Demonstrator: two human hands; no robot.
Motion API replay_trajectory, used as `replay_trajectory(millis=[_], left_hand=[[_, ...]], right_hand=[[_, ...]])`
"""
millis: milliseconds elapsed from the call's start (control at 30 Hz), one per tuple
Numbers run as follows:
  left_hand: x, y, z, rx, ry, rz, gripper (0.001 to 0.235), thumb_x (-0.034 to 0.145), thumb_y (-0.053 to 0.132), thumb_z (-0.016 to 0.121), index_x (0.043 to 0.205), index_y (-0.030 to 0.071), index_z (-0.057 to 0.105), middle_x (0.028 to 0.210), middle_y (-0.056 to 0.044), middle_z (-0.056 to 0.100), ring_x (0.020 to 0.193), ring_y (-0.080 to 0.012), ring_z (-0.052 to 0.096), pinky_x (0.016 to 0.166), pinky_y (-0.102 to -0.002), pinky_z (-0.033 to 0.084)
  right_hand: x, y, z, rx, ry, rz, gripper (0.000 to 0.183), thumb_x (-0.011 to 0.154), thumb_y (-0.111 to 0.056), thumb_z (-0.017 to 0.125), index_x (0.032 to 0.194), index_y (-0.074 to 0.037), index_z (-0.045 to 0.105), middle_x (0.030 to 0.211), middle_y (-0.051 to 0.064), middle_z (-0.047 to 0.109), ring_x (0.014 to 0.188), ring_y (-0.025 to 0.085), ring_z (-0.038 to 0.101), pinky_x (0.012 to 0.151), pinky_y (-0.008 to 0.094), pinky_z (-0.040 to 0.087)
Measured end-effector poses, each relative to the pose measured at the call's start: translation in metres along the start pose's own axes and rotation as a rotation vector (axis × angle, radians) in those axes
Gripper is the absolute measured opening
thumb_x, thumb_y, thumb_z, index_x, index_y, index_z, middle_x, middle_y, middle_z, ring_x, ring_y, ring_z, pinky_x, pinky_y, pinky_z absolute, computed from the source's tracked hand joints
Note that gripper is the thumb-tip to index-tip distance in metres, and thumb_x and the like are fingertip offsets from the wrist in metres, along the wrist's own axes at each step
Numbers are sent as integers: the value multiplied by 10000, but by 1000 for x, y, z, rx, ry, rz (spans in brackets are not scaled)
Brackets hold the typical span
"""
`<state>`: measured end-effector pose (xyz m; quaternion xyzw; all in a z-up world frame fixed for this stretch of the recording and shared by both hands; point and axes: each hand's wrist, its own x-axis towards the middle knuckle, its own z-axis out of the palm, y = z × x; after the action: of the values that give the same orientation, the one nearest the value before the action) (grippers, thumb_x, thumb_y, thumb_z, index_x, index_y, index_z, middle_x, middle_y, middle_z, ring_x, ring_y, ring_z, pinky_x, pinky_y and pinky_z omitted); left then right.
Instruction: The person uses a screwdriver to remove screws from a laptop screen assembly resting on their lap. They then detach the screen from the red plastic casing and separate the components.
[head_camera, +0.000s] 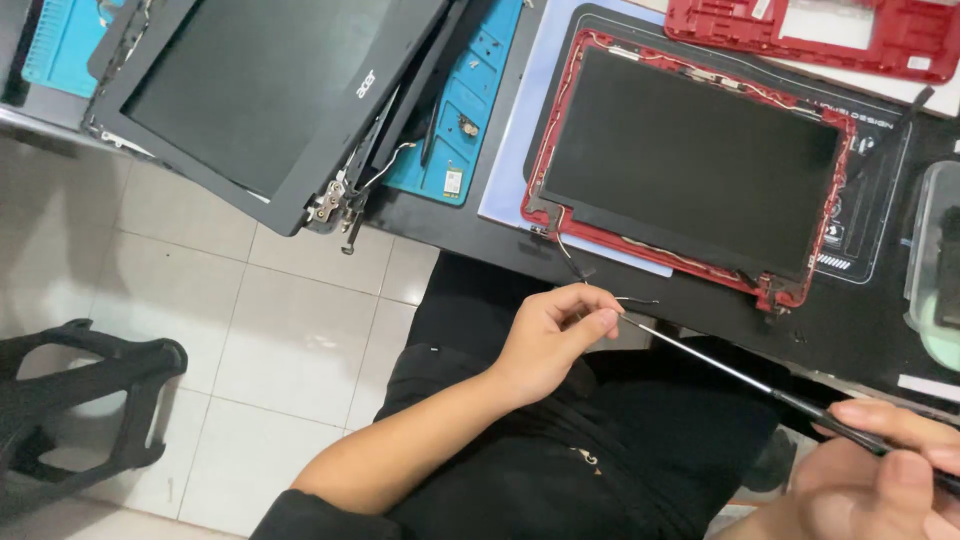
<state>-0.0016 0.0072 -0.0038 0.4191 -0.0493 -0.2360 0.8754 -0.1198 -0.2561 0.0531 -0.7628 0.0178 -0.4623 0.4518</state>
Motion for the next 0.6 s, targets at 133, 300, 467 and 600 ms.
replay_trajectory(millis=[133, 300, 467, 600], left_hand=[[-4, 10, -9, 131, 6, 21, 139, 1028, 111, 650, 1102, 1, 692, 956, -12, 702, 911, -69, 653, 836, -230, 516], [-8, 23, -13, 201, 0, 4, 135, 1027, 113, 649, 1094, 7, 699, 933, -4, 700, 888, -55, 643, 794, -223, 504], [-9, 43, -11, 463, 23, 148, 124, 1006, 115, 650, 1072, 32, 714, 930, -6, 712, 835, -42, 642, 689, -218, 463], [-5, 41, -17, 613, -18, 296, 119, 1000, 126, 665, 1061, 40, 722, 985, -19, 718, 834, -44, 626, 688, -222, 470]], right_hand=[[9, -4, -7, 234, -230, 139, 218, 1163, -165, 581, 1247, 4, 471, 978, 278, 638, 768, 285, 691, 803, 393, 649], [-4, 9, -6, 278, -253, 180, 168, 1141, -80, 613, 1196, -1, 475, 1045, 293, 630, 823, 297, 670, 823, 390, 639], [-3, -7, 22, 295, -76, 274, 178, 1138, -65, 658, 1135, 30, 507, 942, 245, 611, 761, 281, 640, 714, 348, 585], [1, -6, 33, 315, -39, 294, 220, 1157, -85, 701, 1124, 30, 515, 924, 219, 600, 750, 266, 635, 681, 338, 585]])
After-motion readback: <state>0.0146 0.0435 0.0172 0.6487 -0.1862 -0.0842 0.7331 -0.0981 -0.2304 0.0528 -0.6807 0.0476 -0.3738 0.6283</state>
